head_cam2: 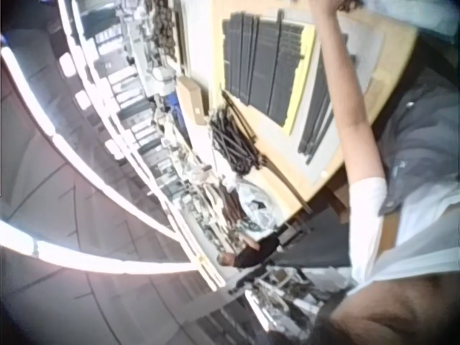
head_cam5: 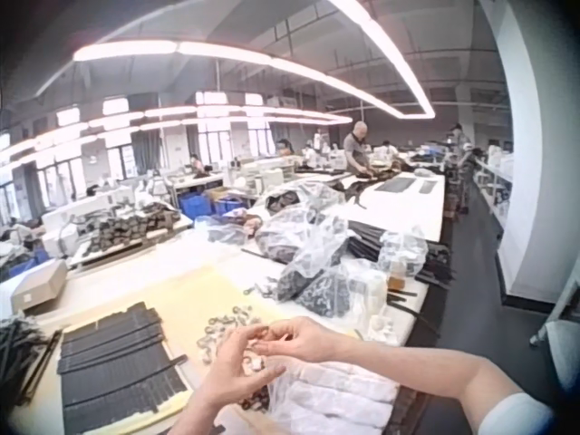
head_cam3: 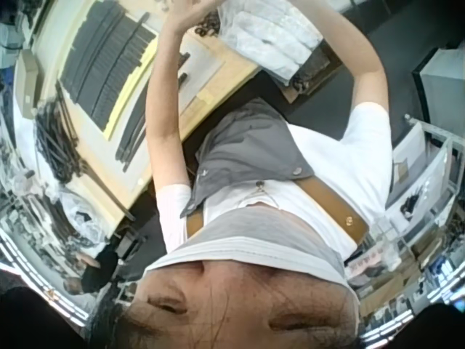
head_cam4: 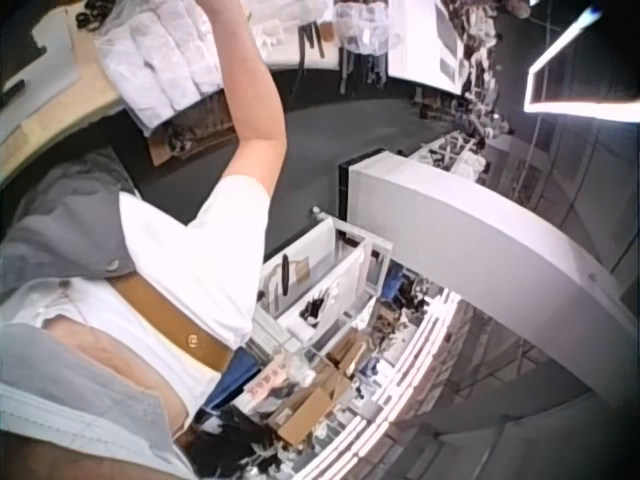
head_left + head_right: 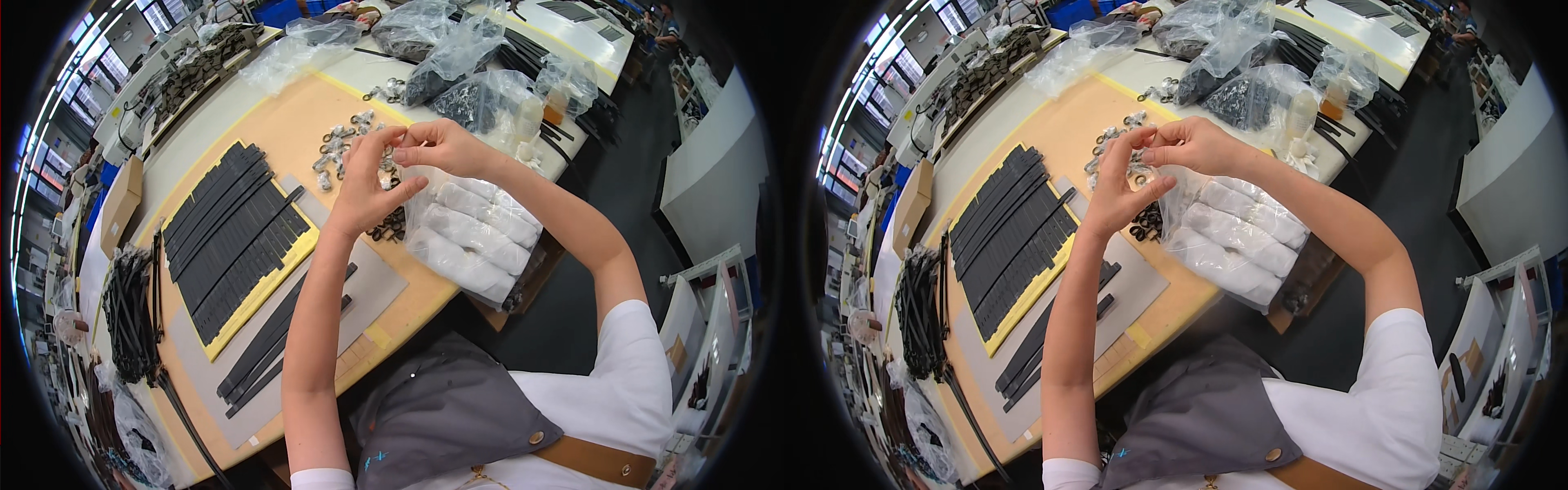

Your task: The person assembles small black bags by attaching metal clasps to the ends of black fabric strips. They retrieve a bag of white cotton rolls from a box, place them on the table, and then proceed to attach the clasps to the fabric strips one by one.

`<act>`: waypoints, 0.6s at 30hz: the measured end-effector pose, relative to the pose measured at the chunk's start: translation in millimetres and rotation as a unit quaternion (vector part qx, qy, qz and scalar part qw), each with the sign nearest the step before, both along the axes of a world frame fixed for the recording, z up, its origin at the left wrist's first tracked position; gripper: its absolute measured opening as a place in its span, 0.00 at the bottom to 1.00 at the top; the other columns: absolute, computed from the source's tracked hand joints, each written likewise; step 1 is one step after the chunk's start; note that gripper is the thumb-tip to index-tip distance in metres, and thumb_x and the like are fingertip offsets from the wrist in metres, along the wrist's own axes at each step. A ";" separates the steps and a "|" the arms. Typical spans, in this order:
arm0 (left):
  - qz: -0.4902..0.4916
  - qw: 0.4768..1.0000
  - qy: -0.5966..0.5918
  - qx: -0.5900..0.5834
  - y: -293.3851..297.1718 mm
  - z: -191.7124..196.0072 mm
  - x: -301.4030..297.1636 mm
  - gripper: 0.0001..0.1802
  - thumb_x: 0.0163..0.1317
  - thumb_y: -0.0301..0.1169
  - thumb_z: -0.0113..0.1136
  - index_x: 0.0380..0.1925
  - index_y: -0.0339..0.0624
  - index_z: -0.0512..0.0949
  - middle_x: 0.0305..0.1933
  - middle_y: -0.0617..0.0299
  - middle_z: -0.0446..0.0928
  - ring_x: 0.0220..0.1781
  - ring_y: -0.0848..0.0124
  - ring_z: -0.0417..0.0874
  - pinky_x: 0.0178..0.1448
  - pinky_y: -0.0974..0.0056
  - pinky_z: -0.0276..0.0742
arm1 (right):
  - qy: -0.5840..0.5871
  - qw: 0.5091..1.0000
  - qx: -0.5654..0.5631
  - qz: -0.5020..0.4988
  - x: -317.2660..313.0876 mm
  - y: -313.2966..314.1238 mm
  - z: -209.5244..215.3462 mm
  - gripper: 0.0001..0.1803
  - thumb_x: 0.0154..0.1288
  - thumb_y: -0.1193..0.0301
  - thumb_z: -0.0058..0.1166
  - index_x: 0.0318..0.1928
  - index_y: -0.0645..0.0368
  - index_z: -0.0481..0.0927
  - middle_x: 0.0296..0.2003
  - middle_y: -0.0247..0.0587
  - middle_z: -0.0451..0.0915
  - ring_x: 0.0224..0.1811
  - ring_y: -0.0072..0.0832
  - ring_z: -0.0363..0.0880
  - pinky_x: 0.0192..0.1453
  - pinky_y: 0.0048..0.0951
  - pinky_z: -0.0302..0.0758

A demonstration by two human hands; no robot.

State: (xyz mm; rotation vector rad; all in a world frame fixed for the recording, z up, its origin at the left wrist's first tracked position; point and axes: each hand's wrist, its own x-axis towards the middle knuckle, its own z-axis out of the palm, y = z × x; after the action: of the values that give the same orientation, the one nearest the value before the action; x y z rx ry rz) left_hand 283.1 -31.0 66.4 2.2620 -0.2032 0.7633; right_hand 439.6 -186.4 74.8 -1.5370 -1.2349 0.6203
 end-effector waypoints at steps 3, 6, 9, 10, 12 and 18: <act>0.027 0.997 0.064 0.019 5.0 5.7 -9.7 0.24 0.60 0.39 0.77 0.54 0.45 0.80 0.49 0.61 0.82 0.58 0.62 0.77 0.69 0.54 0.64 | -0.003 0.999 -0.013 0.039 -4.4 -1.0 2.6 0.15 0.76 0.61 0.66 0.41 0.62 0.88 0.38 0.29 0.87 0.44 0.16 0.79 0.53 0.26 0.76; 0.019 0.995 0.083 0.054 13.7 1.2 -12.0 0.14 0.61 0.35 0.75 0.43 0.46 0.81 0.38 0.65 0.81 0.49 0.65 0.77 0.63 0.55 0.62 | -0.038 0.996 -0.020 0.072 -10.3 -3.8 5.8 0.15 0.76 0.60 0.65 0.42 0.61 0.85 0.36 0.30 0.85 0.43 0.18 0.79 0.53 0.26 0.76; 0.012 0.993 0.077 0.089 20.7 -11.2 -12.9 0.09 0.62 0.31 0.74 0.35 0.45 0.80 0.37 0.66 0.79 0.47 0.65 0.77 0.61 0.56 0.63 | -0.174 0.981 -0.029 0.083 -5.5 -9.2 8.2 0.15 0.70 0.61 0.67 0.46 0.60 0.84 0.39 0.35 0.86 0.45 0.23 0.82 0.53 0.30 0.78; 0.011 0.994 0.073 0.079 18.5 -12.9 -12.7 0.09 0.63 0.30 0.74 0.34 0.44 0.80 0.37 0.67 0.78 0.47 0.65 0.77 0.61 0.56 0.63 | -0.228 0.969 -0.033 0.088 -3.6 -12.3 7.7 0.15 0.67 0.63 0.67 0.48 0.59 0.84 0.41 0.37 0.86 0.46 0.26 0.83 0.54 0.31 0.78; 0.016 0.996 0.054 0.072 18.4 -16.1 -13.0 0.10 0.64 0.29 0.74 0.34 0.43 0.79 0.37 0.66 0.78 0.47 0.65 0.77 0.61 0.57 0.64 | -0.359 0.926 -0.071 0.089 0.3 -16.8 8.6 0.16 0.61 0.65 0.67 0.47 0.58 0.85 0.44 0.40 0.87 0.47 0.30 0.84 0.53 0.34 0.79; 0.024 0.999 0.033 0.006 39.3 -34.4 -17.3 0.10 0.65 0.27 0.72 0.34 0.40 0.77 0.36 0.63 0.77 0.42 0.65 0.77 0.54 0.58 0.71 | -0.386 0.882 -0.254 0.099 22.4 -27.8 49.8 0.09 0.56 0.68 0.57 0.31 0.60 0.85 0.38 0.41 0.87 0.41 0.30 0.85 0.49 0.34 0.78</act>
State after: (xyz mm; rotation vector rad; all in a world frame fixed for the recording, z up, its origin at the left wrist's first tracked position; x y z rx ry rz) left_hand 265.8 8.3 32.0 2.3078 -0.1230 0.7131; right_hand 461.9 -214.2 124.6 -2.2370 -1.9535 0.4880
